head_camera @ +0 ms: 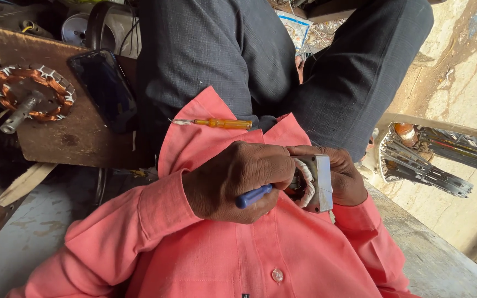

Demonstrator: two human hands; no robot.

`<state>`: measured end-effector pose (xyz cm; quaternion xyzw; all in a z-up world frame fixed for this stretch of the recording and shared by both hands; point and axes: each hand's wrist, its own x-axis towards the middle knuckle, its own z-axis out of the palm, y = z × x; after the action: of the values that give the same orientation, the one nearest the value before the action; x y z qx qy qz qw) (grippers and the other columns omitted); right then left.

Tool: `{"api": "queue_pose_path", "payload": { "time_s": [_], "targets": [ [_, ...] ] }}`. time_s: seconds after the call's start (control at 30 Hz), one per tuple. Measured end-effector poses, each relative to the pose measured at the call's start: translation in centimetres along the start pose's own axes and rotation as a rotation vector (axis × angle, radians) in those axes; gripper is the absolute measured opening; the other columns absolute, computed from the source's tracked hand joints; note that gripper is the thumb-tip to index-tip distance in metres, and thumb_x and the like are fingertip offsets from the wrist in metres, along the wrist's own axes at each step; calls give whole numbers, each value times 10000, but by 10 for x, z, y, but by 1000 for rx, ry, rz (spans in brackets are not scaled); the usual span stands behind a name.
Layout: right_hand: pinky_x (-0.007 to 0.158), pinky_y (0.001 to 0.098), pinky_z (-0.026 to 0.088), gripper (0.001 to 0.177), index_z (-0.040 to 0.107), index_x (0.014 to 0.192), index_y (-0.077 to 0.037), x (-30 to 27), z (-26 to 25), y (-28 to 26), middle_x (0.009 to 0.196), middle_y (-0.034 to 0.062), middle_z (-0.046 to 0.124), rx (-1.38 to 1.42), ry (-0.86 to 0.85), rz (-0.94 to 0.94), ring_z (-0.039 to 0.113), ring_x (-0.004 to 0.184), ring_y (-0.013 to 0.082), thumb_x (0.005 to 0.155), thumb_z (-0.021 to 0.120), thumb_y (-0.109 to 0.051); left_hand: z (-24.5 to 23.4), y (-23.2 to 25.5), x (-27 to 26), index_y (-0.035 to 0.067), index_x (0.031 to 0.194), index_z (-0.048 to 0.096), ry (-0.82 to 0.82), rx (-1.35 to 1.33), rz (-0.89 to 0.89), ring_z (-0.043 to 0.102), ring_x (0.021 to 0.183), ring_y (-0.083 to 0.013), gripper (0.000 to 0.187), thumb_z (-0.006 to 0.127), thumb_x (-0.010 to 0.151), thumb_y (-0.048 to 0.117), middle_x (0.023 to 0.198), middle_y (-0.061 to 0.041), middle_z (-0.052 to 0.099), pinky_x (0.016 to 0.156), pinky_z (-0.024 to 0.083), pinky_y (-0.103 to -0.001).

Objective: Repairing a small electric fan motor by inserting insulating paper and wires.

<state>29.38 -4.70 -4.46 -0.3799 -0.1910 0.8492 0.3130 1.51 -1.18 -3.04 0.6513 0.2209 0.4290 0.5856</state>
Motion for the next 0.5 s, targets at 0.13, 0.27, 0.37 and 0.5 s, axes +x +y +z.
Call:
{"api": "queue_pose_path", "payload": {
  "time_s": [0.13,0.27,0.37,0.5],
  "targets": [
    [875,409,641,477,592,1399,155,-11,-13,6,1197,307,707,-152,114,59,751,1001,334,992,685,-76,-7,4,5,91,914,526,-116,-70,-57,652,775,-268,201,639,819,-45,847,-61,602,671,519,-383],
    [754,368,652,533,595,1422,140,-7,-5,4,1226,305,713,3,10,25,763,889,300,965,705,-111,-6,8,11,72,971,518,-140,-86,26,671,842,-289,223,622,801,-29,887,-76,606,703,526,-392],
    [1008,412,608,507,571,1389,118,-1,9,0,1380,278,646,-106,11,-40,708,1187,322,969,692,-139,-8,10,8,64,943,512,-163,-36,26,641,809,-318,225,643,781,-20,842,-100,582,700,506,-426],
    [1002,466,602,496,563,1398,128,-6,-2,4,1360,311,645,-92,26,-13,705,1178,356,984,699,-111,-7,11,-1,61,971,529,-93,-20,-19,636,766,-304,227,640,801,-41,831,-93,582,666,498,-406]
  ]
}}
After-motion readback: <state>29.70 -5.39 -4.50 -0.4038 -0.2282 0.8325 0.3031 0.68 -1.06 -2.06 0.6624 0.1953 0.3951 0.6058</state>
